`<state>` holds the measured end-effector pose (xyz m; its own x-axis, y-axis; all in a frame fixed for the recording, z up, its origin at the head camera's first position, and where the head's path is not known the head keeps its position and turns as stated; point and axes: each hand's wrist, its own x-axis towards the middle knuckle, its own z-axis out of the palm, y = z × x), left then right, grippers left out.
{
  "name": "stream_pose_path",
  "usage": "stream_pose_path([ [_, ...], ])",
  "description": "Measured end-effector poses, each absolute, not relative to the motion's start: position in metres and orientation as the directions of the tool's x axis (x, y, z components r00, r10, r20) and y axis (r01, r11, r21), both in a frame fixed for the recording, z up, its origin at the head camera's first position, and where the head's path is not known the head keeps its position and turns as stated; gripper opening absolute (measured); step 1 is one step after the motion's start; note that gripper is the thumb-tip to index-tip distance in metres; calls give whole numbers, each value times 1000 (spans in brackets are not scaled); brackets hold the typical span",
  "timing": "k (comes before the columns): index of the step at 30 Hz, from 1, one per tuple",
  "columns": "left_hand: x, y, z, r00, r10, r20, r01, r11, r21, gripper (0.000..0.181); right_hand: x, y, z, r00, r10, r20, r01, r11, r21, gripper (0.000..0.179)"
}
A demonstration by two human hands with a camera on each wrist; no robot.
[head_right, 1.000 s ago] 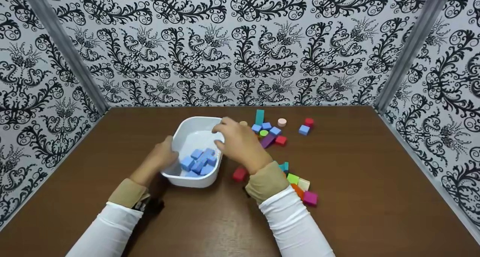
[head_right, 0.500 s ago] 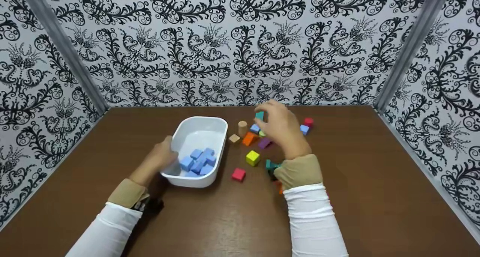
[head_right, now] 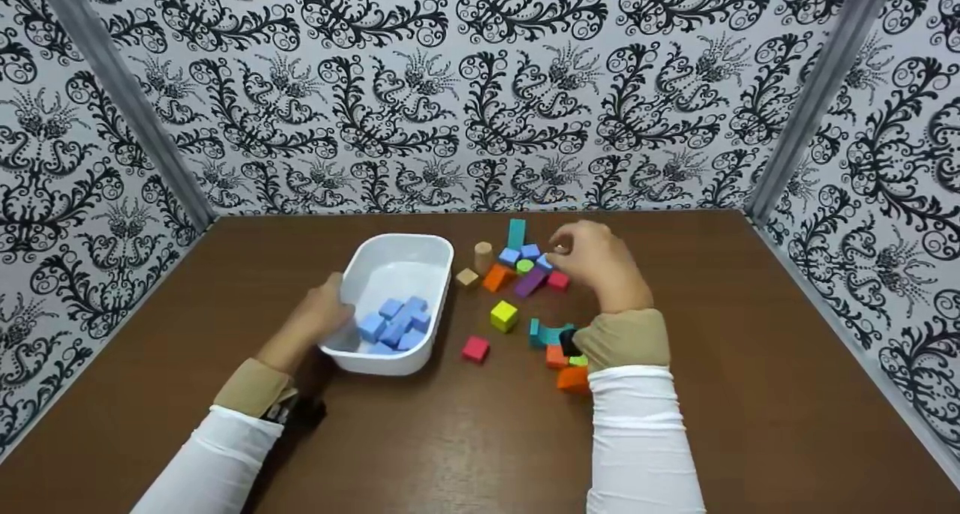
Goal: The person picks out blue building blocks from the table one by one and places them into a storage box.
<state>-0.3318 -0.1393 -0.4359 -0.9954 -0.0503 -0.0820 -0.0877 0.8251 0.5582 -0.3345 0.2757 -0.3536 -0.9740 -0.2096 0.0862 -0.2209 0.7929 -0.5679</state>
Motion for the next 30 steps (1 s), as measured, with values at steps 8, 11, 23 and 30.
stream_pose_path([
  [8, -332, -140, -435, -996, -57, -70, -86, 828, 554, 64, -344, 296, -370, -984, -162, -77, -94, 829, -552, 54],
  [11, -332, -140, -437, -997, -51, -58, -75, 825, 560, 63, -349, 305, -377, -980, -194, -52, -141, 851, -506, 56],
  [23, -333, -137, -438, -997, -59, -51, -78, 798, 597, 65, -367, 336, -395, -962, -263, -70, -215, 892, -398, 68],
  [30, -332, -137, -439, -997, -69, -36, -77, 815, 574, 65, -384, 353, -415, -939, -342, -35, -302, 871, -386, 72],
])
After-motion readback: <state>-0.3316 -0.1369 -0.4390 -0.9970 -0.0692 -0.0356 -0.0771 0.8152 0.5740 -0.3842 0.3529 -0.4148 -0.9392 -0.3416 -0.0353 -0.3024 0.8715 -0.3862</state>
